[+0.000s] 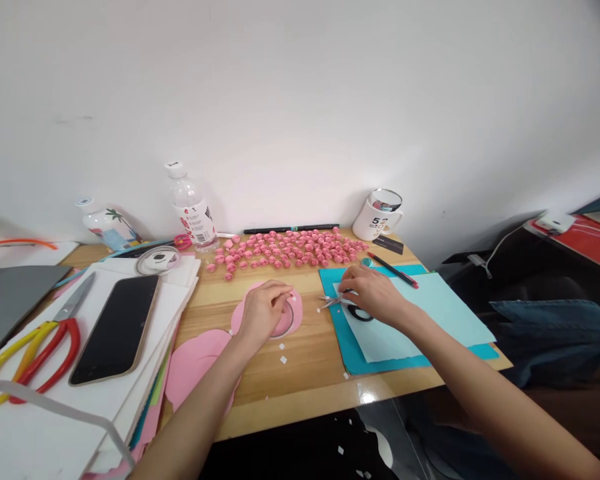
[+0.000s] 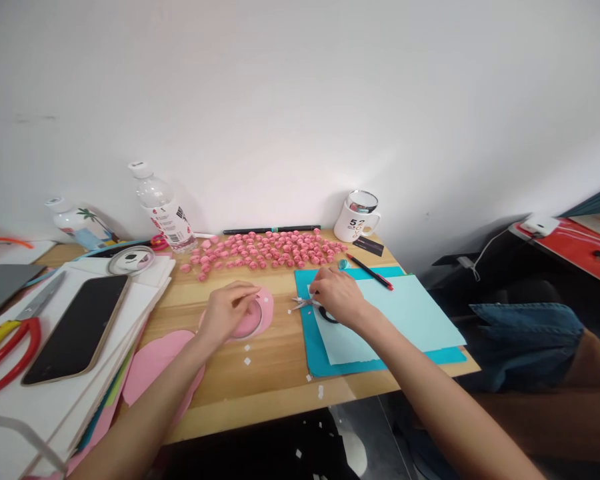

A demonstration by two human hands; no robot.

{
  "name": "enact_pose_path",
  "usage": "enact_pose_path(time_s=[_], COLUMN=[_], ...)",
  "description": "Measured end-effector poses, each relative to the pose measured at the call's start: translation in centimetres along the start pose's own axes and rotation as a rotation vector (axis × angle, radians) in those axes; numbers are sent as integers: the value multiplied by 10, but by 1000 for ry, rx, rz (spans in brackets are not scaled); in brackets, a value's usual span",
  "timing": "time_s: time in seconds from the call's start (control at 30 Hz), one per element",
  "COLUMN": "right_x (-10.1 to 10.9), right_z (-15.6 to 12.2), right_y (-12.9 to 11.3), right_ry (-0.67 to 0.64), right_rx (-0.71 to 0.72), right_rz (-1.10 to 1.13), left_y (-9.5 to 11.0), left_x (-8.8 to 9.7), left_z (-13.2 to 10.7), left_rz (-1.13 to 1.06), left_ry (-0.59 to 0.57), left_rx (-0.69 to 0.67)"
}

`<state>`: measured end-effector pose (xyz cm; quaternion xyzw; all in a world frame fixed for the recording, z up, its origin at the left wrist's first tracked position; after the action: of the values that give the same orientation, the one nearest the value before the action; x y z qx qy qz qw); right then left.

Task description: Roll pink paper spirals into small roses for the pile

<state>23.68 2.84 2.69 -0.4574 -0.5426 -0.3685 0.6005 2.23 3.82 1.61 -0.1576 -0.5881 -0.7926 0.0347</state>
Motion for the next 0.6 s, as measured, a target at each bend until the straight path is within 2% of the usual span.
enact_pose_path(time_s=[0.13,0.27,0.6], right_x=[-17,-27,-38], right_z=[12,20,24], right_y=[0,1,5], right_ry=[-68,-131,-177], right_rx=[-58,-41,-86], right_rz=[246,309,307], left_y=[-5,-7,-11], left_x=[-1,2,1], left_z=[0,0,-1], left_rz=[-367,-613,-594], left_ry=[43,118,127], left_rx=[239,345,361])
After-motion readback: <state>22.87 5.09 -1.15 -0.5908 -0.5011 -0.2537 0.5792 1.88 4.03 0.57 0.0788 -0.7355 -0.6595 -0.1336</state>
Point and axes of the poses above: each hand's wrist, its own z-axis towards the middle knuckle, its own x-axis out of the back of the hand, y = z × x, the point moved 5 cm from there along z, towards the middle knuckle
